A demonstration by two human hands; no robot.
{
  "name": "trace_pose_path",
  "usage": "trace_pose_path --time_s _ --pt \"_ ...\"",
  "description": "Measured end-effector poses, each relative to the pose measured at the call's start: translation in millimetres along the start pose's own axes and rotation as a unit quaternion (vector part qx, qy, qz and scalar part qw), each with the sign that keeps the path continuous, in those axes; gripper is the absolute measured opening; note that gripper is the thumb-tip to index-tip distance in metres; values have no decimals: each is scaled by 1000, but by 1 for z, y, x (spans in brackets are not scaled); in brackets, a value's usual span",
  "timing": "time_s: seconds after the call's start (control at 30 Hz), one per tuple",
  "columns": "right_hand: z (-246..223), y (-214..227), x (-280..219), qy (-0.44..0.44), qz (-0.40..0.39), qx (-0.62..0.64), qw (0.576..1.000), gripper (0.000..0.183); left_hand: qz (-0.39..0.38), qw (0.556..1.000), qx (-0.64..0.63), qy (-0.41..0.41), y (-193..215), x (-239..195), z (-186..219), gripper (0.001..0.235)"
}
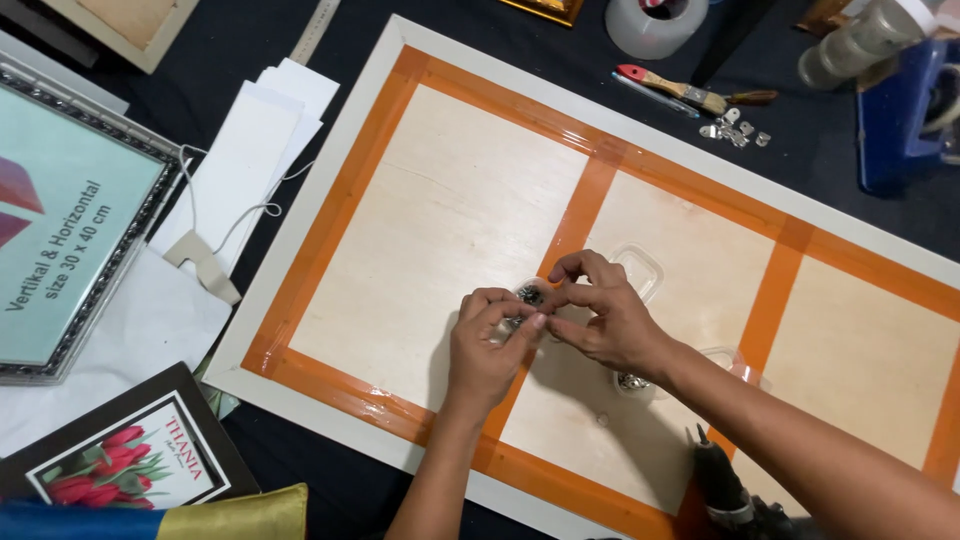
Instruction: The person opens a container of screws and uses a cordless drill to drive several screws into a white wooden board with orange tape. The person handles the screws and drill repeatedly, securing them into the board.
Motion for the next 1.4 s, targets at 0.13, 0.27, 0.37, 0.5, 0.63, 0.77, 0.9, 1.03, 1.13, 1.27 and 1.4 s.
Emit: trace_pose_path --time_s 0.13,0.27,0.37,0.5,0.63,0.77,0.9,1.03,1.13,1.27,1.4 --pt "-8 30 13 -5 -25 -4 1000 16 -13 996 -41 79 1 0 1 12" --pt "23 84 14 -103 -82 -79 988 16 38 973 -123 191 11 4 8 7" --pt "41 89 -19 -118 -172 -189 959 15 40 970 -128 202 14 9 14 10" --pt "50 71 -61 -87 -232 -295 923 11 73 953 -140 258 14 9 -2 22" --pt "40 63 -68 -81 -228 -282 928 8 86 955 -113 260 20 11 2 20" --pt "54 55 -77 -33 -240 -343 908 10 104 945 -130 282 22 12 -7 18" --pt "58 48 -89 -20 -255 -374 892 14 125 903 -223 346 33 11 -16 14" --pt "46 55 -82 -34 -268 -372 888 23 124 888 -243 371 27 13 -10 14" --pt "40 52 -69 26 -106 -305 946 32 104 891 -242 368 16 6 -16 14" --pt "21 19 -38 14 -114 -354 928 19 79 911 -201 350 10 3 -13 16" --pt "40 -35 -33 -26 -262 -373 890 20 85 921 -147 350 17 5 -10 17"
Point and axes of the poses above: each hand's wrist, its own x-axis towards the middle knuckle, its own y-axis out of the back of the hand, z = x × y, the point moved 6 cm from there along x, towards the middle knuckle, and after that the axes turned 13 degrees about z, right-handed, at the moved point
